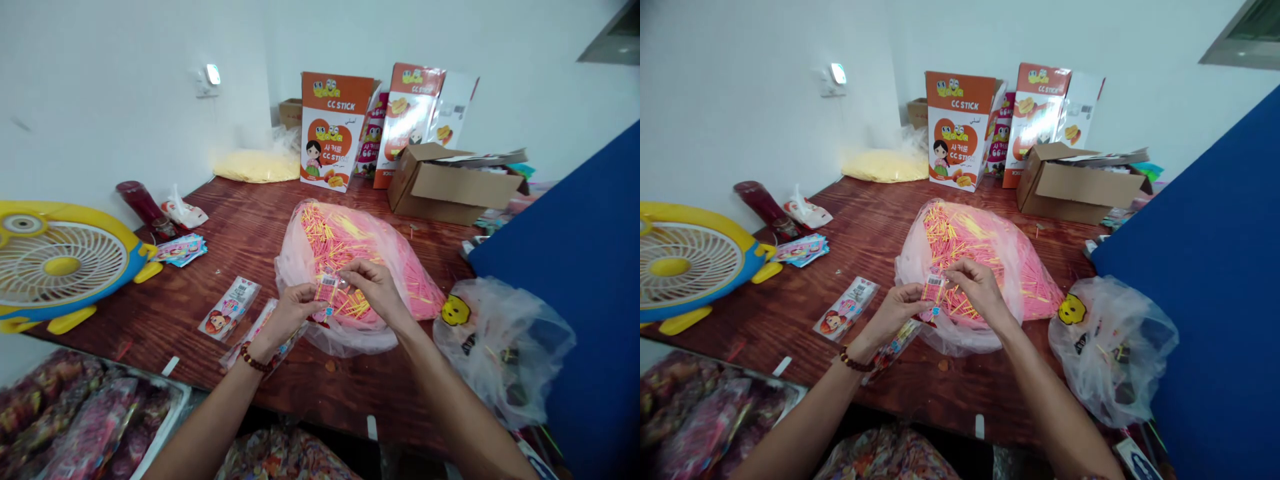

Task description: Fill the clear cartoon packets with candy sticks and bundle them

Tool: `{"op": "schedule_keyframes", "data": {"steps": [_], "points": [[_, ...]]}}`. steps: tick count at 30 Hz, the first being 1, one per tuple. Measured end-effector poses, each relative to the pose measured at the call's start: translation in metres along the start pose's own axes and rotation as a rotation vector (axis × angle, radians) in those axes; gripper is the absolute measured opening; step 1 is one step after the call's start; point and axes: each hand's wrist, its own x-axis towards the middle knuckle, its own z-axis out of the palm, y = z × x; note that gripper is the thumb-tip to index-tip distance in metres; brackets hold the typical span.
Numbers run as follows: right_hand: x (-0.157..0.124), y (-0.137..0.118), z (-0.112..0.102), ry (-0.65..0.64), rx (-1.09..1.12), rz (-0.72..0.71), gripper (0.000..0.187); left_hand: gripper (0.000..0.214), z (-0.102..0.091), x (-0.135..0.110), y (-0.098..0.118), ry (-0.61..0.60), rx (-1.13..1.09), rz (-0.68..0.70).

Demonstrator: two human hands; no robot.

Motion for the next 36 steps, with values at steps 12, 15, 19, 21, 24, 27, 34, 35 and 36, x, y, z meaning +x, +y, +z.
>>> {"op": "schedule_keyframes", "data": {"steps": [12, 15, 19, 21, 24, 27, 34, 35, 36], "points": [[0.007, 0.002, -0.007, -0.029, -0.159, -0.053, 0.02, 0.025, 0.0, -0.001, 0.002, 0.002, 0.002, -0.019], [0.006, 0.003, -0.001, -0.033, -0.12, -0.046, 0.019, 0.025, 0.001, -0.003, 0.008, -0.013, 0.012, -0.011], [0.002, 0.0, 0.006, -0.144, -0.069, -0.01, 0.019, 0.022, -0.001, -0.005, 0.006, -0.013, 0.044, 0.011], [0.001, -0.001, 0.008, -0.201, -0.106, -0.037, 0.018, 0.021, -0.002, -0.006, 0.001, 0.017, 0.053, 0.019], [0.004, -0.002, 0.006, -0.223, -0.213, -0.053, 0.017, 0.023, -0.004, -0.008, -0.002, 0.033, 0.074, 0.021], [0.007, 0.0, 0.004, -0.188, -0.251, -0.07, 0.017, 0.025, -0.005, -0.009, 0.001, 0.013, 0.078, 0.006], [0.006, 0.003, 0.008, -0.304, -0.252, -0.109, 0.01, 0.023, -0.01, -0.01, 0.003, -0.021, 0.132, -0.062], [0.007, 0.003, 0.008, -0.346, -0.245, -0.089, 0.01, 0.022, -0.01, -0.01, 0.002, -0.021, 0.128, -0.068], [0.008, 0.004, 0.007, -0.368, -0.236, -0.067, 0.011, 0.022, -0.01, -0.01, 0.0, -0.017, 0.115, -0.073]]}}
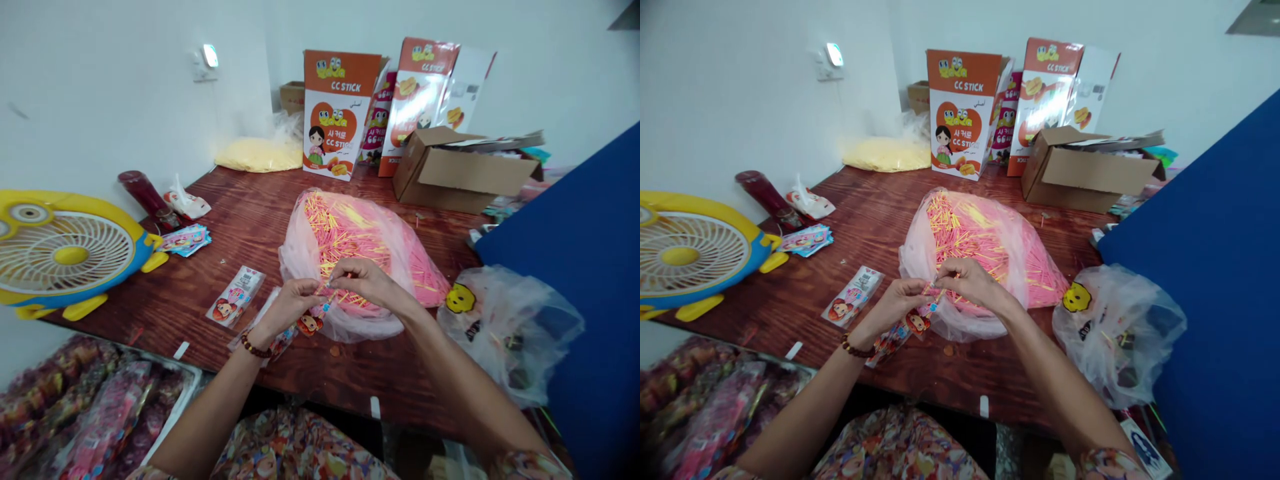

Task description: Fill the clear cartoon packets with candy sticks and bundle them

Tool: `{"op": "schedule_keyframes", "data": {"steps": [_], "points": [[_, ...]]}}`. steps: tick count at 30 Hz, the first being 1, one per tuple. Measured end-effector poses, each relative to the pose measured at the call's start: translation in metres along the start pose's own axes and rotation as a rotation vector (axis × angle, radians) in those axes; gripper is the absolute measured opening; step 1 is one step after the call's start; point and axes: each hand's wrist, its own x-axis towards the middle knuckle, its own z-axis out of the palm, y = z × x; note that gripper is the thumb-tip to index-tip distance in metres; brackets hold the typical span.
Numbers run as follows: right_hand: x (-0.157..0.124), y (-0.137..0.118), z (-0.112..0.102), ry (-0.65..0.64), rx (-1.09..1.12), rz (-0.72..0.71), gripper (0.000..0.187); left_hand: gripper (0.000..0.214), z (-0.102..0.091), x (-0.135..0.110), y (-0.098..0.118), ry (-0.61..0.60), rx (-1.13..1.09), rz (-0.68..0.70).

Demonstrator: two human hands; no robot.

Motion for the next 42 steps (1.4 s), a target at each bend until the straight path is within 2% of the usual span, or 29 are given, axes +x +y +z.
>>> {"op": "schedule_keyframes", "data": {"steps": [2, 5, 10, 14, 18, 21, 24, 27, 30, 36, 40, 42], "points": [[0.001, 0.002, -0.003, 0.027, 0.021, 0.037, 0.014, 0.023, 0.002, 0.0, 0.0, 0.007, -0.057, -0.008], [0.002, 0.004, -0.005, 0.132, 0.045, 0.081, 0.016, 0.025, 0.002, -0.002, 0.006, 0.019, -0.159, -0.023], [0.004, 0.005, 0.006, 0.247, 0.106, 0.116, 0.016, 0.03, -0.007, -0.015, 0.01, 0.026, -0.192, -0.171], [0.011, 0.005, 0.027, 0.188, 0.158, 0.151, 0.016, 0.03, -0.025, -0.033, 0.004, 0.096, -0.131, -0.183], [0.027, 0.006, 0.058, 0.167, 0.114, 0.113, 0.012, 0.031, -0.06, -0.055, 0.002, 0.208, -0.085, -0.166], [0.038, 0.01, 0.084, 0.089, -0.013, 0.091, 0.011, 0.029, -0.09, -0.074, -0.003, 0.344, 0.092, -0.142], [0.042, 0.015, 0.106, -0.033, -0.252, 0.101, 0.012, 0.028, -0.108, -0.091, -0.018, 0.392, 0.393, -0.133], [0.04, 0.021, 0.12, -0.14, -0.561, 0.182, 0.016, 0.026, -0.113, -0.101, -0.038, 0.397, 0.705, -0.083], [0.034, 0.029, 0.128, -0.211, -0.789, 0.239, 0.022, 0.029, -0.11, -0.102, -0.052, 0.415, 0.858, -0.01], [0.026, 0.033, 0.133, -0.202, -0.926, 0.198, 0.025, 0.03, -0.111, -0.095, -0.06, 0.426, 0.962, 0.027], [0.021, 0.019, 0.131, -0.184, -0.918, 0.176, 0.026, 0.032, -0.12, -0.09, -0.059, 0.447, 1.007, 0.05], [0.016, 0.009, 0.125, -0.163, -0.875, 0.192, 0.025, 0.032, -0.131, -0.082, -0.056, 0.509, 1.069, 0.027]]}}
